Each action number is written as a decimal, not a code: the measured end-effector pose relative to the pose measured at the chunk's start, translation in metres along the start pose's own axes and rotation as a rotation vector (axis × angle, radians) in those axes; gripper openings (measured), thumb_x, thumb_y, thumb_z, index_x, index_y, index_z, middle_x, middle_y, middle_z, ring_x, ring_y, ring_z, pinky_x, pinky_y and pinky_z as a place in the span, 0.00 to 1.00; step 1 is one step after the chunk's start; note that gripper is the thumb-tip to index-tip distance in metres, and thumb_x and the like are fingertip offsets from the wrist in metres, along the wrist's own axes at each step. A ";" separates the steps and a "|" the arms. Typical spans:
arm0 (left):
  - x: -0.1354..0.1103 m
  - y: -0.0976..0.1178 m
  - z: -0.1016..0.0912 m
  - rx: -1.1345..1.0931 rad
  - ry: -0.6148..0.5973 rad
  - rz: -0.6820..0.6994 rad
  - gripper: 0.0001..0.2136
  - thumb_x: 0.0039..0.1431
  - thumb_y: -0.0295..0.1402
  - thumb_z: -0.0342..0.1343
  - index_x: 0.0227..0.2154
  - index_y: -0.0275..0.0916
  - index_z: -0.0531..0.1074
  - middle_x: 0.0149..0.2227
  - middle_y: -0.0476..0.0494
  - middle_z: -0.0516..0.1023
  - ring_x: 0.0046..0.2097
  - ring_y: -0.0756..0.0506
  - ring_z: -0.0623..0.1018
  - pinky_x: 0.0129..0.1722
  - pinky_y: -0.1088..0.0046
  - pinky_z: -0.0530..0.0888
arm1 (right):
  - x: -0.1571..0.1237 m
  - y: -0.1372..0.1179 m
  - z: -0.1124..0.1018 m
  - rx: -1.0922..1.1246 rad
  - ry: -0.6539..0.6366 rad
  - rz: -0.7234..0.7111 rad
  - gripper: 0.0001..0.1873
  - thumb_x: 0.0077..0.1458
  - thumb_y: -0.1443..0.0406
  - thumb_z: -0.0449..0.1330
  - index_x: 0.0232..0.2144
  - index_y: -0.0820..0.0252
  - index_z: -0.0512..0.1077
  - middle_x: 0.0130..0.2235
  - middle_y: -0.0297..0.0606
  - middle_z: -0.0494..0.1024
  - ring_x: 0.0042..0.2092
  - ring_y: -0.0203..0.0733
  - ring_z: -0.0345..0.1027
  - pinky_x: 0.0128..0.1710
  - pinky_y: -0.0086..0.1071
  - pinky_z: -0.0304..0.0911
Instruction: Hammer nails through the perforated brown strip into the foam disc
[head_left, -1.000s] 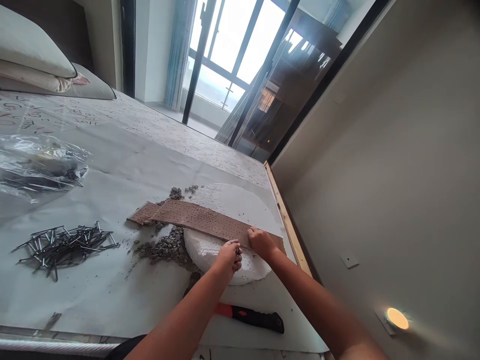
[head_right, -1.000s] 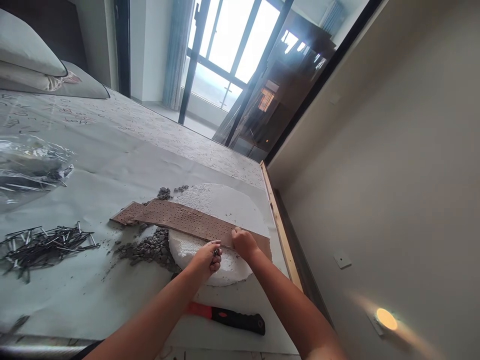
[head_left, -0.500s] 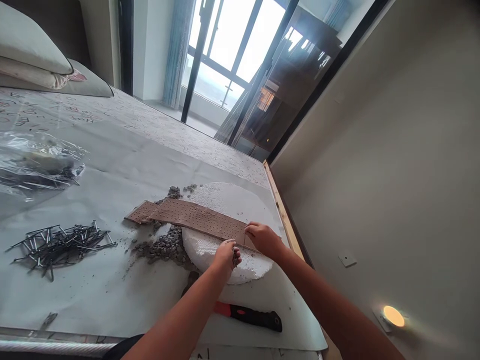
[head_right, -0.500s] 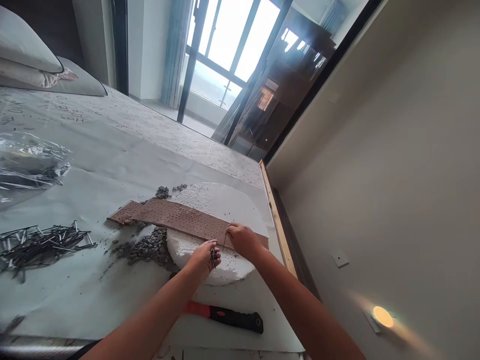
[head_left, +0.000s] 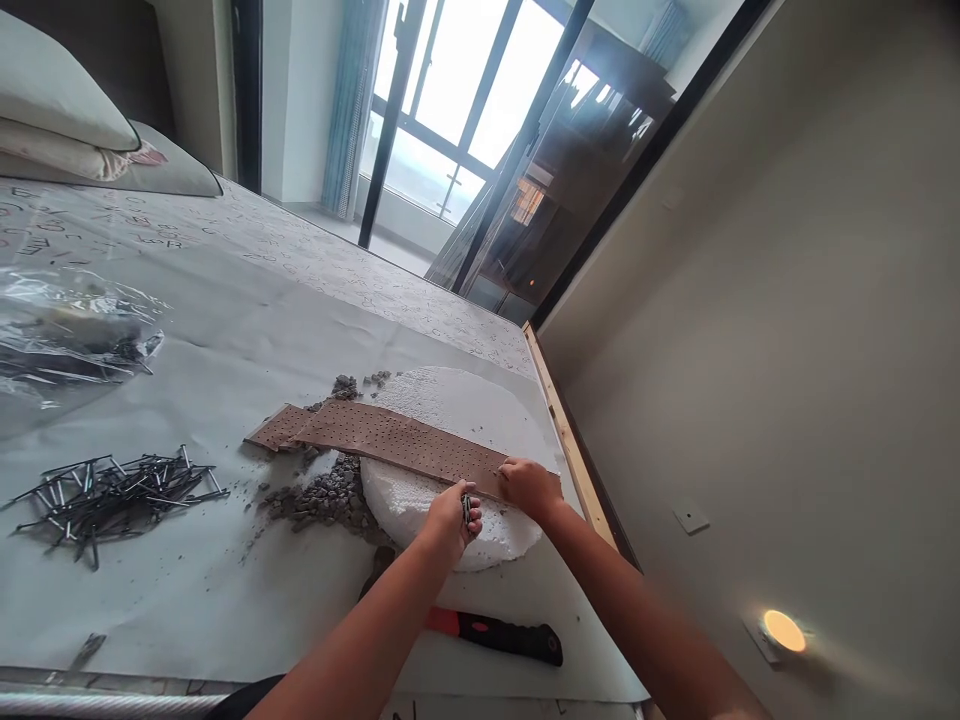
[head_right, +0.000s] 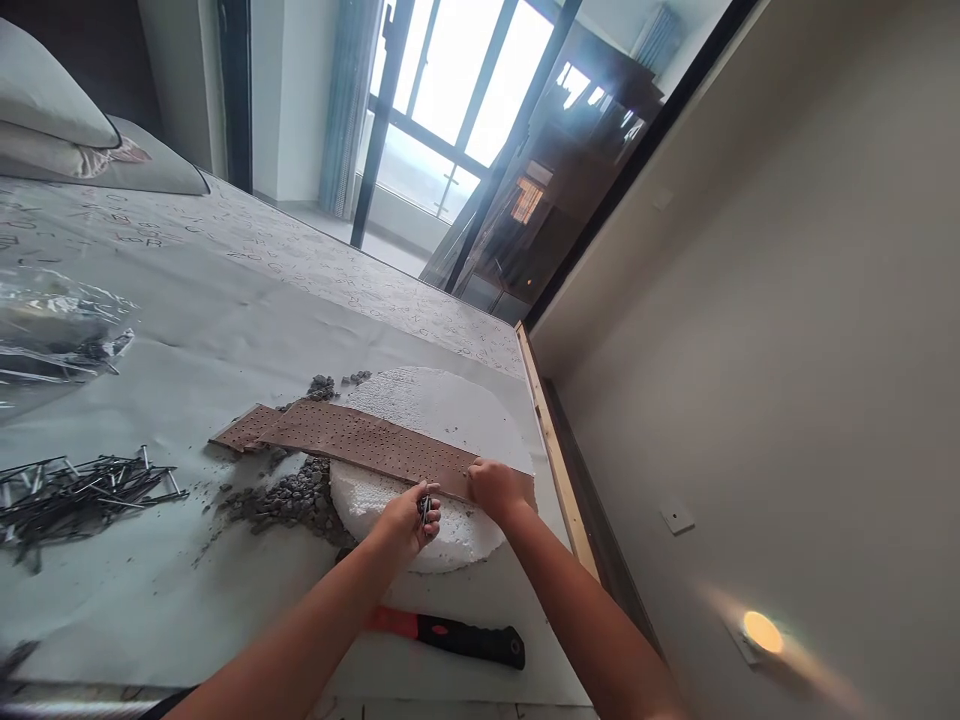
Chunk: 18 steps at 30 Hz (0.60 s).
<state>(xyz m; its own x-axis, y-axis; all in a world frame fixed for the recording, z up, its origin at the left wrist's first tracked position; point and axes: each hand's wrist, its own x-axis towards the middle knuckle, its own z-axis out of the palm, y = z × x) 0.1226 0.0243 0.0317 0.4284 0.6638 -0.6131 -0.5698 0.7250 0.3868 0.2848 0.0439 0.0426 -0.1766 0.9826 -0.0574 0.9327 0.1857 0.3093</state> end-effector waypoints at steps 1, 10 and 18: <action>0.000 0.000 0.000 0.009 0.002 0.001 0.06 0.60 0.30 0.42 0.32 0.35 0.62 0.19 0.53 0.60 0.16 0.57 0.59 0.14 0.84 0.53 | 0.001 -0.001 0.003 -0.010 -0.005 -0.009 0.12 0.56 0.72 0.50 0.31 0.62 0.74 0.35 0.43 0.77 0.35 0.37 0.71 0.32 0.26 0.59; 0.000 0.001 0.000 0.034 -0.005 0.017 0.06 0.61 0.30 0.42 0.34 0.34 0.63 0.19 0.53 0.60 0.16 0.57 0.59 0.14 0.84 0.54 | 0.007 -0.009 0.011 -0.072 -0.040 -0.084 0.12 0.53 0.76 0.49 0.31 0.66 0.73 0.34 0.48 0.75 0.35 0.43 0.71 0.31 0.30 0.60; -0.001 0.001 0.001 0.008 0.008 0.005 0.05 0.60 0.30 0.43 0.32 0.36 0.62 0.19 0.53 0.60 0.15 0.58 0.58 0.14 0.84 0.53 | 0.008 -0.005 0.015 -0.055 -0.024 -0.063 0.12 0.55 0.74 0.48 0.32 0.66 0.72 0.34 0.48 0.76 0.35 0.41 0.71 0.31 0.28 0.59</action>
<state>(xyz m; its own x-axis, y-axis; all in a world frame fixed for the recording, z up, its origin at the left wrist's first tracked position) 0.1223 0.0242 0.0338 0.4195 0.6659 -0.6169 -0.5663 0.7231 0.3955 0.2835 0.0511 0.0266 -0.2263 0.9688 -0.1007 0.9013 0.2475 0.3557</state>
